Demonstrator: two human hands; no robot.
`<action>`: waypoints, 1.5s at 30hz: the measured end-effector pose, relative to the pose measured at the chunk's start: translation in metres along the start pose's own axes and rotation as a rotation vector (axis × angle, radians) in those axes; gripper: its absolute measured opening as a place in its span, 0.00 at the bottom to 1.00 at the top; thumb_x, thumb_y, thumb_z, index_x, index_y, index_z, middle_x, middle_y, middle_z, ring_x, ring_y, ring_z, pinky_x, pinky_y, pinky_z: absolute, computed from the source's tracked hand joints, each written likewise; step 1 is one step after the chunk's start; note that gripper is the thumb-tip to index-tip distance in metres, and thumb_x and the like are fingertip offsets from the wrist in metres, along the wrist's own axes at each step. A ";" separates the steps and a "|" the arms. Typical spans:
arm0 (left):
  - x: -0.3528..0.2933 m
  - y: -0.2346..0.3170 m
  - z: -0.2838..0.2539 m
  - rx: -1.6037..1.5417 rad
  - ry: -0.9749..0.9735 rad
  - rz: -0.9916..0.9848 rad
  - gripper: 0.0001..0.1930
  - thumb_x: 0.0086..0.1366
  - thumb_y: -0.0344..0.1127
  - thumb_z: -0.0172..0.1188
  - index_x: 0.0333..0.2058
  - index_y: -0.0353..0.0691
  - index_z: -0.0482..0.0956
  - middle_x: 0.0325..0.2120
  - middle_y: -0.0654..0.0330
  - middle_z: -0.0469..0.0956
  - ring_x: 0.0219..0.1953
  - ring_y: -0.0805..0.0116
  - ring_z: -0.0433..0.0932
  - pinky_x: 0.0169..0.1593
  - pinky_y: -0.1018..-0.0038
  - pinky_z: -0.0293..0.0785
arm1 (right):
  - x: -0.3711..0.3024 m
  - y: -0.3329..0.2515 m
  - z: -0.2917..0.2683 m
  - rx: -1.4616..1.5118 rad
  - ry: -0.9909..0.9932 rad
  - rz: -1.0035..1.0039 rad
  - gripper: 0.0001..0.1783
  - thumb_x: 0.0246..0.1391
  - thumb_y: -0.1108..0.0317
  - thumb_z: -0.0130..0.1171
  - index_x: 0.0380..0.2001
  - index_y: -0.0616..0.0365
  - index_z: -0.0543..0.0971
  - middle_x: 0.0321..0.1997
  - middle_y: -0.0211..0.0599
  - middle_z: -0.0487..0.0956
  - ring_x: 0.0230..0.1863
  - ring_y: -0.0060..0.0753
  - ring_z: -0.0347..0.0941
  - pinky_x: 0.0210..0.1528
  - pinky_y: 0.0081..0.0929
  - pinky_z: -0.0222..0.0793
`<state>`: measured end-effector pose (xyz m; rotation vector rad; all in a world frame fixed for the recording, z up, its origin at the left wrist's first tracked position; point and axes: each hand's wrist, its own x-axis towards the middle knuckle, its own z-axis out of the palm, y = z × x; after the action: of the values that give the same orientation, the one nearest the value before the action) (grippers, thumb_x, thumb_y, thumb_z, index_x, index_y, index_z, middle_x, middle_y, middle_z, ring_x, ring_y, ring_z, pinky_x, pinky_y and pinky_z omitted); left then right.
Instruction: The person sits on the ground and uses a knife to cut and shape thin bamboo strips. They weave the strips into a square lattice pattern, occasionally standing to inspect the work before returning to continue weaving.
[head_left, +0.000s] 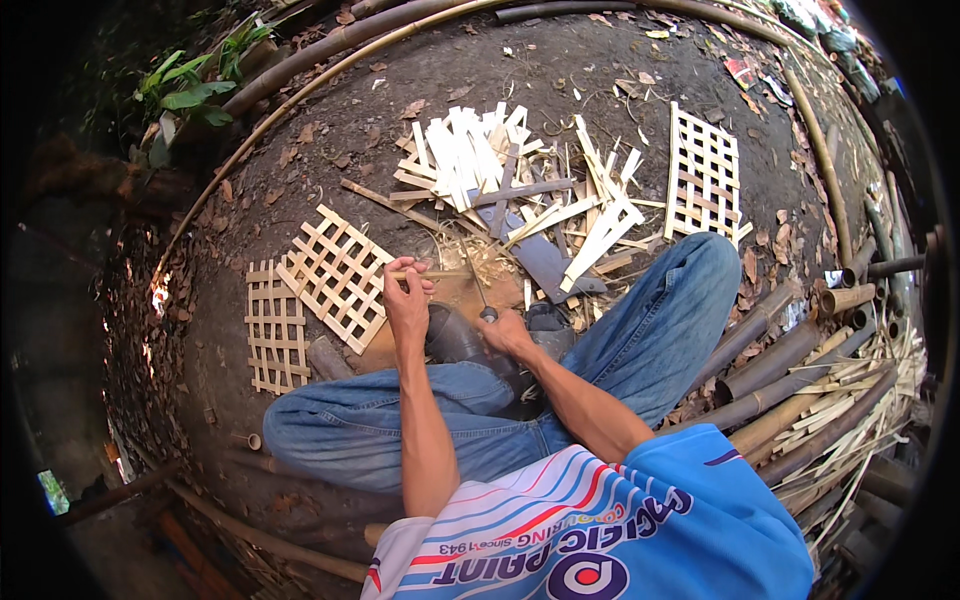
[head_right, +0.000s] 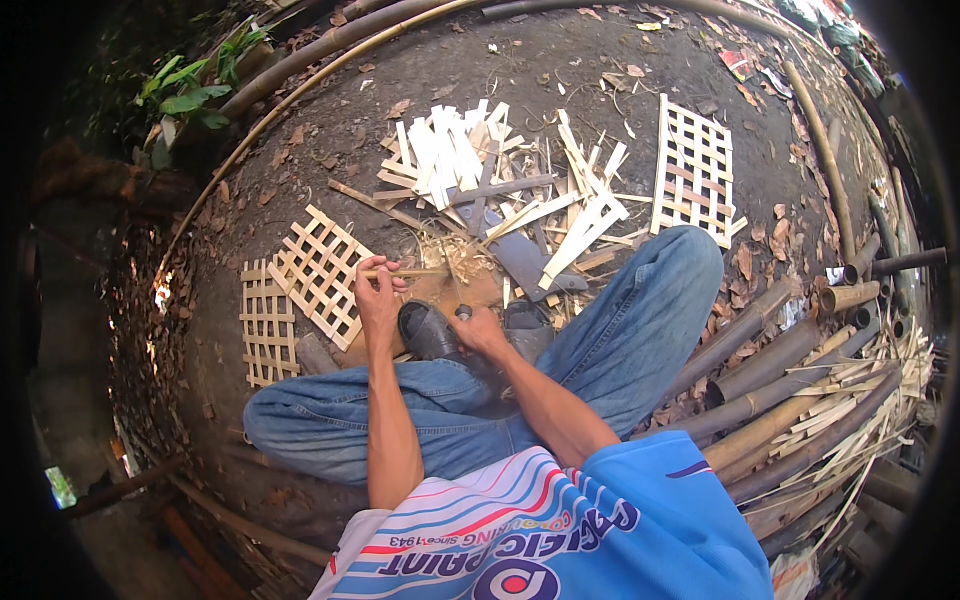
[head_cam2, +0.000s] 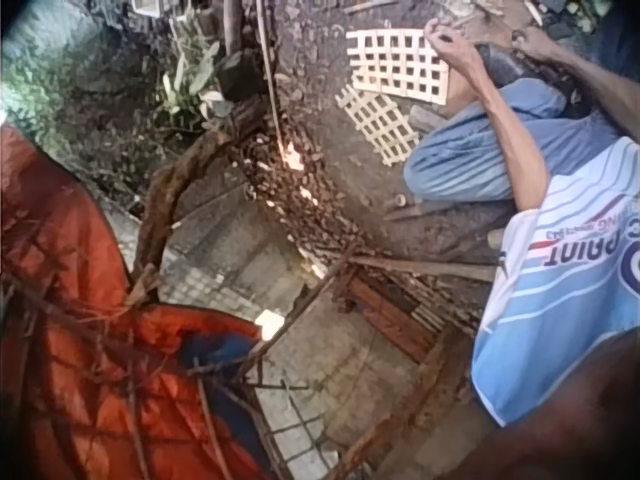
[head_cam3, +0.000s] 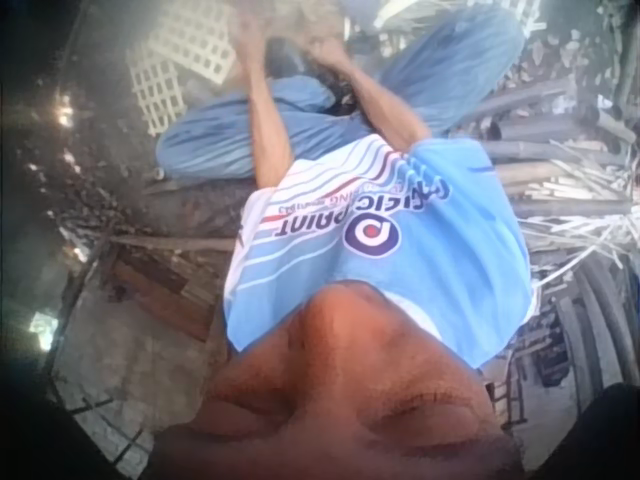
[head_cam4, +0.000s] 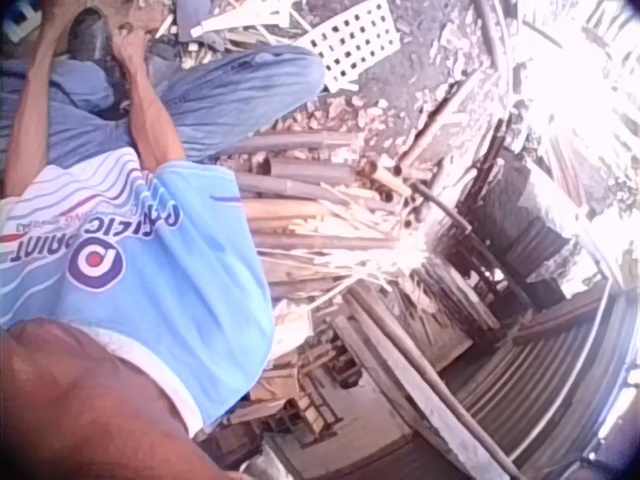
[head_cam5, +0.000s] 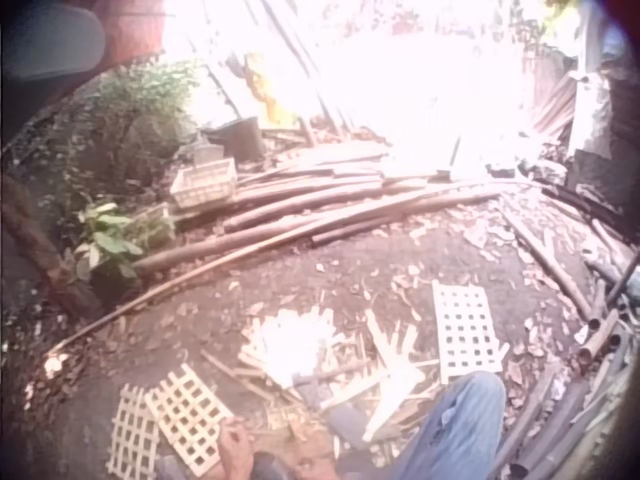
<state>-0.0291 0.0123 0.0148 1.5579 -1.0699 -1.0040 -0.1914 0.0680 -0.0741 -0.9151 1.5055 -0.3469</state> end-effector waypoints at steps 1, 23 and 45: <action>-0.001 -0.005 -0.003 -0.013 -0.013 0.012 0.08 0.73 0.31 0.47 0.46 0.34 0.70 0.36 0.56 0.80 0.28 0.73 0.77 0.35 0.76 0.77 | -0.008 -0.009 0.000 -0.003 -0.002 -0.040 0.19 0.52 0.56 0.59 0.23 0.64 0.80 0.19 0.43 0.81 0.20 0.37 0.80 0.30 0.34 0.76; 0.002 -0.020 -0.004 0.002 0.115 0.046 0.09 0.72 0.34 0.57 0.40 0.32 0.72 0.34 0.53 0.81 0.37 0.69 0.82 0.42 0.74 0.82 | -0.027 -0.035 0.007 -0.089 0.117 -0.353 0.18 0.47 0.58 0.63 0.26 0.66 0.78 0.21 0.50 0.79 0.24 0.44 0.77 0.32 0.40 0.72; 0.004 -0.018 -0.002 -0.055 0.100 0.024 0.10 0.72 0.35 0.56 0.40 0.32 0.73 0.34 0.56 0.80 0.37 0.71 0.80 0.42 0.73 0.83 | -0.018 -0.033 -0.004 -0.106 0.102 -0.244 0.21 0.45 0.55 0.66 0.29 0.67 0.81 0.25 0.57 0.81 0.31 0.53 0.81 0.38 0.44 0.75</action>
<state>-0.0234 0.0116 -0.0033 1.5309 -0.9823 -0.9218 -0.1855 0.0587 -0.0379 -1.1847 1.5185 -0.5006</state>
